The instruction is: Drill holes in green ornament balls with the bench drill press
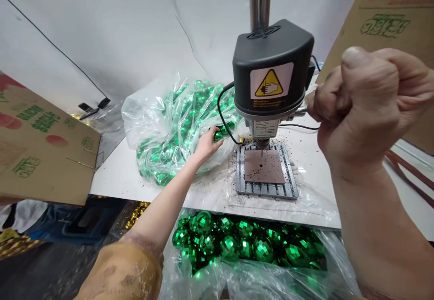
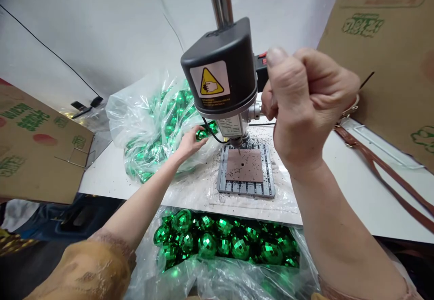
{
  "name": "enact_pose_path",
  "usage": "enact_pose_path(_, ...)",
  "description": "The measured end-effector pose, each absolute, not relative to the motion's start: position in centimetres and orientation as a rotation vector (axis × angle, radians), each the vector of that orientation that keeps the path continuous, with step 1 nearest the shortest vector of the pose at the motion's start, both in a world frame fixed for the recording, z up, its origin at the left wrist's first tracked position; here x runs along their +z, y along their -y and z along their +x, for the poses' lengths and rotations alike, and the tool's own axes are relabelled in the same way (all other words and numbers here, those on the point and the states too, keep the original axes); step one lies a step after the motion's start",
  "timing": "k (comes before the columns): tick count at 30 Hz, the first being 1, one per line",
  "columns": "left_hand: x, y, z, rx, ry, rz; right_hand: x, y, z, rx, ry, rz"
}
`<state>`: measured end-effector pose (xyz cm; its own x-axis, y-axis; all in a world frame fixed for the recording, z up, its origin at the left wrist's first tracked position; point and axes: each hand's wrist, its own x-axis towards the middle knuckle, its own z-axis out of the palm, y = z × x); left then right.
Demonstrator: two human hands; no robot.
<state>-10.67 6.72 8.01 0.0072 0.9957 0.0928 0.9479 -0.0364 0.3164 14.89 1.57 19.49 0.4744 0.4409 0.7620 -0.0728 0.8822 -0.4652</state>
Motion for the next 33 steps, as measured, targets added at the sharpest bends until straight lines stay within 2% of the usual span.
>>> enact_pose_path(3,8.6,-3.9,-9.9,1.194,-1.556,1.725,19.6,-1.4,14.8,0.319,1.045,-0.402)
enact_pose_path(5,8.7,-1.6,-8.7,1.432,-1.206,1.354,19.5,-1.5,14.9,0.320,1.045,-0.385)
enact_pose_path(8,8.0,1.3,-6.5,1.409,-0.971,0.926,19.4,-1.6,15.0,0.334,1.048,-0.355)
enact_pose_path(11,6.5,2.8,-4.9,1.338,-0.942,0.776,19.4,-1.7,15.1,0.351,1.071,-0.333)
enact_pose_path(21,1.8,0.8,-2.8,1.313,-1.105,1.170,19.3,-1.8,15.1,0.376,1.092,-0.306)
enact_pose_path(33,0.1,-1.3,-1.6,1.215,-1.031,1.415,19.1,-1.5,15.0,0.338,1.157,-0.387)
